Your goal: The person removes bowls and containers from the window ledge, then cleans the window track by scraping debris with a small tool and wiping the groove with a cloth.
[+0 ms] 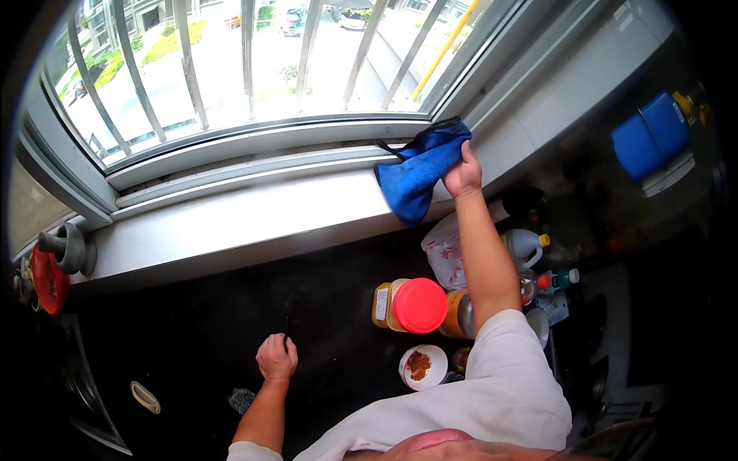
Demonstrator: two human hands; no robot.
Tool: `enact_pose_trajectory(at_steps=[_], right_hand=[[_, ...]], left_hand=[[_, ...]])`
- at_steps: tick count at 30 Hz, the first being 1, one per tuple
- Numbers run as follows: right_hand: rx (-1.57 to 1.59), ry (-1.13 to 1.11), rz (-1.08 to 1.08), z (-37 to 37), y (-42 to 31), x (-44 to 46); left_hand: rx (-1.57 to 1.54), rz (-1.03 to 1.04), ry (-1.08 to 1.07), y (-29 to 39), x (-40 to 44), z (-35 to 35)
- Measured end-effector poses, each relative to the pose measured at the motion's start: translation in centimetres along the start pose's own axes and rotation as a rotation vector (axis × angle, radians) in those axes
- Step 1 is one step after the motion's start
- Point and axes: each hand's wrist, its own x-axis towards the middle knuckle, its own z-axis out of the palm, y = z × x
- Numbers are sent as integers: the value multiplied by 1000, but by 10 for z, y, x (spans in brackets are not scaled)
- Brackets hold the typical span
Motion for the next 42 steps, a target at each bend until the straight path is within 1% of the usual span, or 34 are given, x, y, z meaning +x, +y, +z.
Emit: enact_pose_trajectory(at_steps=[4, 7, 8, 11, 12, 13, 14, 15, 16, 17, 19, 20, 23, 24, 27, 28, 31, 32, 36, 40, 42], right_hand=[[31, 62, -42, -6, -5, 1], [-174, 355, -314, -4, -8, 3], [-332, 494, -434, -12, -7, 9], [-1198, 702, -531, 7, -12, -2], [-1339, 601, -773, 8, -4, 1], [-1557, 469, -1050, 2, 5, 7], [-1796, 253, -1059, -9, 9, 11], [-2022, 19, -1051, -21, 15, 14], [-2252, -68, -794, -29, 23, 13], [-2348, -14, -704, -35, 26, 17], [-2531, 88, -499, -2, 26, 6], [-2638, 8, -453, 7, 22, 6], [-2708, 15, -3, 28, 16, 16], [-2768, -84, 24, 29, 10, 23], [-2832, -205, 36, 32, 6, 36], [-2824, -197, 62, 36, 6, 38], [-2830, -289, 140, 33, 14, 49], [-2753, -268, 220, 35, 15, 53], [-2535, -145, 330, 41, 3, 63], [-2428, -275, 227, 25, -5, 69], [-2417, -311, 234, 22, -6, 72]], left_hand=[[4, 15, 8, -2, -1, 1], [14, 12, 6, 0, 0, -1], [12, 14, 8, 0, 0, -1], [9, 19, 11, -1, 0, 0], [8, 18, 12, -1, 0, 0], [6, 18, 13, 0, 0, 0], [4, 14, 8, 0, 0, 0], [3, 10, 3, 0, -1, 1], [2, 6, -1, -1, -1, 0], [2, 15, 5, -1, 1, 1], [3, 24, 9, -1, 1, -1], [7, 27, 15, -1, 1, -1], [13, 28, 18, -1, 1, 1], [14, 24, 14, -2, 0, 2], [6, 11, -1, -4, 0, 3], [2, 5, -10, -4, 0, 2], [-8, 4, -15, -3, 1, 0], [-1, 7, -19, -4, 1, 0], [-9, 11, 14, -5, 0, 2], [-36, 10, 23, -4, 2, 1], [-40, 5, 20, -3, 3, -2]])
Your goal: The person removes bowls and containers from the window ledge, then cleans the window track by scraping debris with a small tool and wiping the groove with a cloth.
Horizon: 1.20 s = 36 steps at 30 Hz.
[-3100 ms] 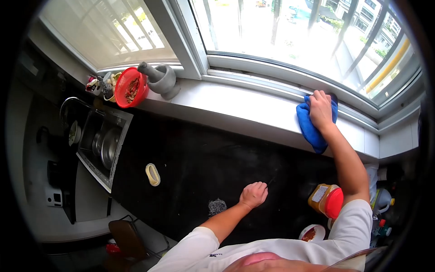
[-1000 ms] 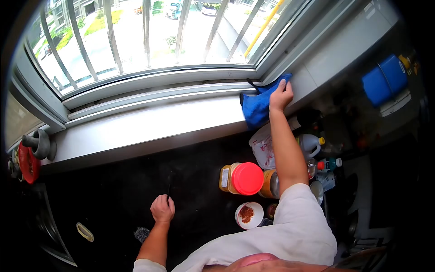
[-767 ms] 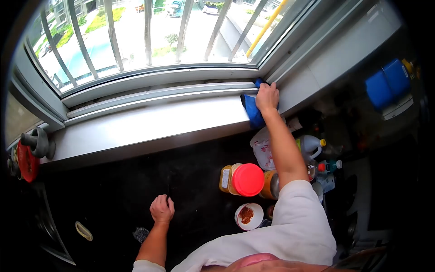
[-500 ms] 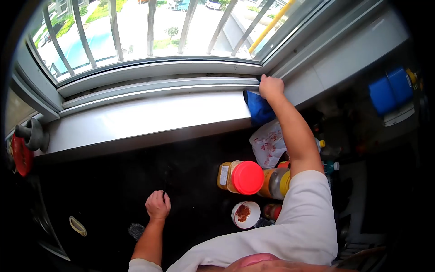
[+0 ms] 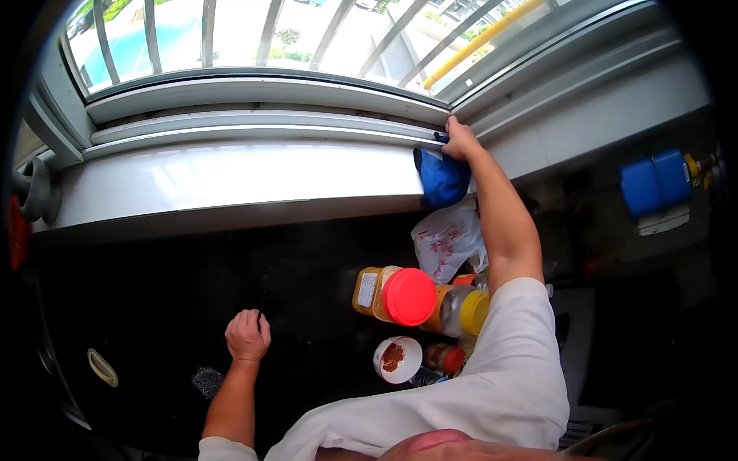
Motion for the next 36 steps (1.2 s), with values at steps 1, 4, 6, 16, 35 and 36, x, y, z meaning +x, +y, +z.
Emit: enact_pose_trajectory(at_steps=[1, 4, 6, 16, 35, 36], right_hand=[[8, -6, -10, -2, -2, -1], [118, 105, -78, 11, 12, 4], [171, 117, -118, 8, 6, 3], [111, 266, -187, -10, -61, -29], [-558, 199, -75, 0, -20, -28], [-558, 178, -67, -5, -22, -24]], left_hand=[[3, 1, 7, 0, 0, 1], [18, 13, 14, -2, 0, 2], [25, 10, 12, -1, 0, 3], [41, 2, -17, -1, -2, 3], [43, 3, -32, 3, 3, -1], [37, -4, -39, 3, 3, 0]])
